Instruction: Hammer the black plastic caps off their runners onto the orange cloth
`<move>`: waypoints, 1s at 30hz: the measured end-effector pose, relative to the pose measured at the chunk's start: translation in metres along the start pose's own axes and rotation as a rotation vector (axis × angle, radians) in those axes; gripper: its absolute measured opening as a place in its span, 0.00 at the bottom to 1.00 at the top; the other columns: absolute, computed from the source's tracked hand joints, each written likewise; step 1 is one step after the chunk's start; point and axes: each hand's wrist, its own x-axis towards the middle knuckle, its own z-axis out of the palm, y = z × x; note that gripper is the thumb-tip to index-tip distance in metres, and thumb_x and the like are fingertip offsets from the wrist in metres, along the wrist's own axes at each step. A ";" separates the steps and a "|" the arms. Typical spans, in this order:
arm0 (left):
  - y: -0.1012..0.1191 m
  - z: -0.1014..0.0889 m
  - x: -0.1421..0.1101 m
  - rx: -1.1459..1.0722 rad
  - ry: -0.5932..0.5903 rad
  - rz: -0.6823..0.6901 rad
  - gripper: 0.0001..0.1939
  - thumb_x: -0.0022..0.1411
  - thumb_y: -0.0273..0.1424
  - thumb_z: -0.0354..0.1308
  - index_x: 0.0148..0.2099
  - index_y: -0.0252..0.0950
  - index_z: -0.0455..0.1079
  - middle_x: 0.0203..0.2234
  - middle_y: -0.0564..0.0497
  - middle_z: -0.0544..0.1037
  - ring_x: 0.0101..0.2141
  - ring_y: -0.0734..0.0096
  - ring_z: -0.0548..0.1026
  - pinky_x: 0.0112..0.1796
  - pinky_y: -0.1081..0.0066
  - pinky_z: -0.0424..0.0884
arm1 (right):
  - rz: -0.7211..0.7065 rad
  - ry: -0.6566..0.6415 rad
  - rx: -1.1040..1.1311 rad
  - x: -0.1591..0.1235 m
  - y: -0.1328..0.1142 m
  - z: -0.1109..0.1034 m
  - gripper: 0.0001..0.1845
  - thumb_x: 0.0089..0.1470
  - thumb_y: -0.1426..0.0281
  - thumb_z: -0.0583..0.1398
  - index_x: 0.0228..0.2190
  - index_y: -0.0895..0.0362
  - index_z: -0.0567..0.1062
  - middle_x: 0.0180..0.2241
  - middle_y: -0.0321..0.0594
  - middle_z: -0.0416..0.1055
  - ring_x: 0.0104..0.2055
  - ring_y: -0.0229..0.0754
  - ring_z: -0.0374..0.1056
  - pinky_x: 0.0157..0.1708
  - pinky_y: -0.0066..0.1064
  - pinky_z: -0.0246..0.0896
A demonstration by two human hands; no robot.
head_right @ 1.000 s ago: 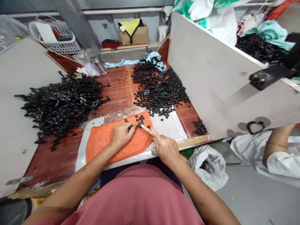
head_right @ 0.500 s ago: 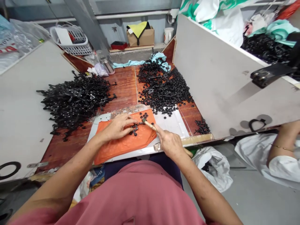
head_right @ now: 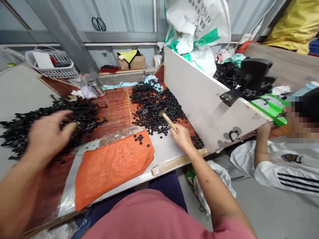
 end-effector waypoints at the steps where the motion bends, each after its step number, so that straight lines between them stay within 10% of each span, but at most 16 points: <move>1: -0.010 -0.013 0.010 0.076 0.068 -0.102 0.33 0.65 0.50 0.51 0.64 0.36 0.69 0.52 0.49 0.78 0.53 0.51 0.72 0.57 0.44 0.65 | 0.032 0.048 -0.025 0.017 0.004 -0.001 0.13 0.62 0.64 0.59 0.44 0.55 0.81 0.37 0.41 0.81 0.38 0.46 0.74 0.37 0.31 0.62; 4: -0.021 -0.027 0.009 0.063 0.090 -0.134 0.33 0.66 0.53 0.48 0.66 0.44 0.65 0.56 0.51 0.74 0.57 0.47 0.68 0.59 0.40 0.63 | 0.097 0.112 -0.071 0.058 0.009 0.002 0.11 0.62 0.65 0.60 0.43 0.55 0.80 0.38 0.42 0.80 0.39 0.44 0.72 0.39 0.30 0.61; 11: 0.027 0.050 -0.076 -0.445 -0.280 0.171 0.15 0.67 0.45 0.52 0.45 0.45 0.76 0.41 0.51 0.81 0.43 0.59 0.80 0.48 0.61 0.76 | 0.165 0.109 -0.021 0.097 -0.004 0.031 0.05 0.54 0.69 0.67 0.35 0.53 0.82 0.34 0.41 0.80 0.40 0.46 0.72 0.40 0.31 0.60; 16: 0.067 0.063 -0.094 -0.526 -0.311 0.309 0.16 0.71 0.41 0.50 0.46 0.41 0.78 0.40 0.48 0.81 0.41 0.62 0.80 0.44 0.65 0.76 | 0.190 0.247 0.176 0.095 -0.013 0.016 0.09 0.58 0.64 0.61 0.35 0.55 0.80 0.35 0.43 0.80 0.41 0.46 0.72 0.40 0.32 0.61; 21: 0.098 0.056 -0.087 -0.551 -0.288 0.412 0.16 0.72 0.37 0.50 0.54 0.41 0.75 0.45 0.46 0.80 0.46 0.60 0.79 0.48 0.63 0.75 | 0.177 0.231 0.560 0.062 -0.032 -0.005 0.15 0.57 0.57 0.59 0.37 0.56 0.76 0.32 0.39 0.78 0.23 0.35 0.64 0.25 0.27 0.59; 30: 0.155 0.038 -0.085 -0.606 -0.150 0.277 0.23 0.72 0.36 0.52 0.67 0.41 0.61 0.58 0.43 0.75 0.58 0.56 0.73 0.60 0.55 0.69 | 0.189 -0.174 1.104 -0.051 -0.076 0.005 0.25 0.49 0.46 0.68 0.29 0.55 0.73 0.26 0.36 0.76 0.13 0.27 0.49 0.12 0.25 0.45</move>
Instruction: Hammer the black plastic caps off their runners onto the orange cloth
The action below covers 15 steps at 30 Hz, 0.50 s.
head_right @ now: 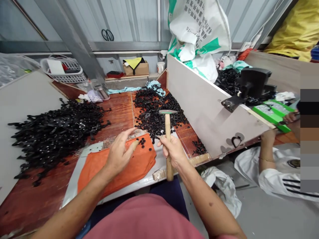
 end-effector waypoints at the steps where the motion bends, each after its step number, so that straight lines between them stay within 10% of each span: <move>1: 0.002 0.003 -0.002 -0.021 -0.008 -0.009 0.25 0.72 0.36 0.52 0.69 0.41 0.59 0.59 0.42 0.75 0.59 0.57 0.73 0.60 0.55 0.69 | 0.040 -0.029 0.065 -0.007 0.004 0.005 0.25 0.49 0.47 0.69 0.28 0.55 0.73 0.25 0.36 0.76 0.12 0.27 0.48 0.11 0.25 0.44; 8: 0.002 -0.007 -0.024 0.234 0.129 0.142 0.26 0.70 0.33 0.56 0.69 0.43 0.61 0.63 0.39 0.70 0.64 0.50 0.67 0.64 0.46 0.61 | 0.185 -0.077 0.271 -0.026 0.022 0.018 0.25 0.44 0.50 0.74 0.29 0.57 0.75 0.23 0.32 0.75 0.11 0.25 0.49 0.11 0.22 0.44; 12: 0.010 -0.014 -0.027 0.320 -0.104 0.331 0.15 0.69 0.36 0.58 0.56 0.44 0.74 0.57 0.44 0.76 0.63 0.47 0.67 0.68 0.38 0.47 | 0.221 -0.145 0.222 -0.030 0.024 0.022 0.25 0.46 0.50 0.73 0.27 0.57 0.73 0.21 0.32 0.73 0.12 0.26 0.50 0.12 0.23 0.43; 15: 0.009 -0.007 -0.030 0.245 -0.323 0.320 0.14 0.73 0.36 0.51 0.42 0.40 0.77 0.37 0.46 0.79 0.45 0.58 0.76 0.64 0.45 0.59 | 0.209 -0.196 0.172 -0.034 0.025 0.027 0.25 0.48 0.49 0.71 0.26 0.57 0.72 0.21 0.32 0.72 0.12 0.26 0.50 0.12 0.23 0.41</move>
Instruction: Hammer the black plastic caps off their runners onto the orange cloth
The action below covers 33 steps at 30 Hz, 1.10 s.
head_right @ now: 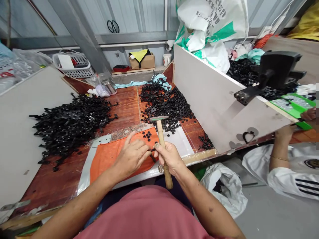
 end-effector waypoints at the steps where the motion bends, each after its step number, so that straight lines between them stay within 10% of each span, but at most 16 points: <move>1: -0.003 0.004 -0.001 -0.056 -0.041 -0.041 0.18 0.75 0.36 0.48 0.37 0.39 0.76 0.33 0.48 0.77 0.39 0.62 0.75 0.58 0.51 0.66 | -0.017 -0.001 -0.029 -0.001 0.001 0.000 0.25 0.49 0.48 0.70 0.28 0.57 0.73 0.22 0.32 0.73 0.12 0.26 0.50 0.12 0.23 0.40; 5: -0.035 0.018 -0.010 -0.312 -0.054 -0.313 0.23 0.75 0.40 0.43 0.32 0.37 0.71 0.29 0.50 0.74 0.32 0.67 0.72 0.37 0.68 0.68 | -0.124 0.071 -0.232 -0.009 0.008 -0.019 0.25 0.59 0.50 0.63 0.46 0.57 0.76 0.25 0.31 0.72 0.14 0.29 0.52 0.14 0.24 0.42; 11: -0.081 0.034 -0.007 -0.451 -0.116 -0.485 0.25 0.72 0.45 0.45 0.30 0.37 0.72 0.26 0.52 0.75 0.30 0.68 0.71 0.35 0.71 0.66 | -0.122 0.242 -0.664 -0.028 0.042 -0.078 0.20 0.64 0.59 0.57 0.53 0.55 0.75 0.23 0.28 0.66 0.21 0.36 0.59 0.22 0.27 0.53; 33: -0.072 0.043 0.011 -0.317 -0.199 -0.521 0.26 0.73 0.44 0.43 0.32 0.38 0.75 0.32 0.49 0.80 0.35 0.64 0.75 0.36 0.70 0.63 | -0.088 0.228 -0.797 -0.032 0.059 -0.095 0.15 0.65 0.60 0.55 0.44 0.54 0.76 0.23 0.28 0.63 0.21 0.36 0.58 0.22 0.26 0.53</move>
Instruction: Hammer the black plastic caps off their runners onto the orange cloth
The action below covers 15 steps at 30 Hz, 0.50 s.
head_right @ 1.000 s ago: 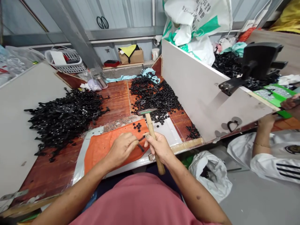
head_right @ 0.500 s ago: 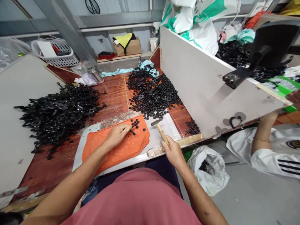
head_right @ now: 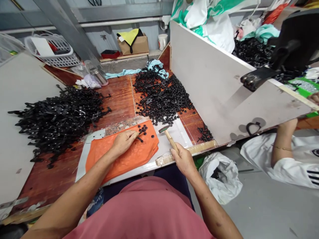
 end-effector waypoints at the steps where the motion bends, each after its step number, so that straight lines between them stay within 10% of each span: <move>1: -0.001 0.000 0.000 -0.007 0.009 -0.003 0.25 0.73 0.44 0.44 0.32 0.38 0.75 0.32 0.49 0.80 0.35 0.64 0.75 0.36 0.70 0.63 | -0.002 0.001 -0.003 0.000 0.000 0.000 0.15 0.65 0.60 0.55 0.45 0.54 0.76 0.23 0.28 0.63 0.21 0.36 0.58 0.22 0.26 0.53; 15: 0.000 0.002 0.003 0.031 -0.050 -0.053 0.24 0.72 0.44 0.47 0.30 0.39 0.74 0.27 0.52 0.78 0.30 0.67 0.73 0.32 0.70 0.59 | -0.024 0.000 -0.077 -0.001 -0.007 -0.002 0.17 0.68 0.58 0.54 0.46 0.54 0.76 0.24 0.30 0.67 0.24 0.39 0.64 0.25 0.27 0.58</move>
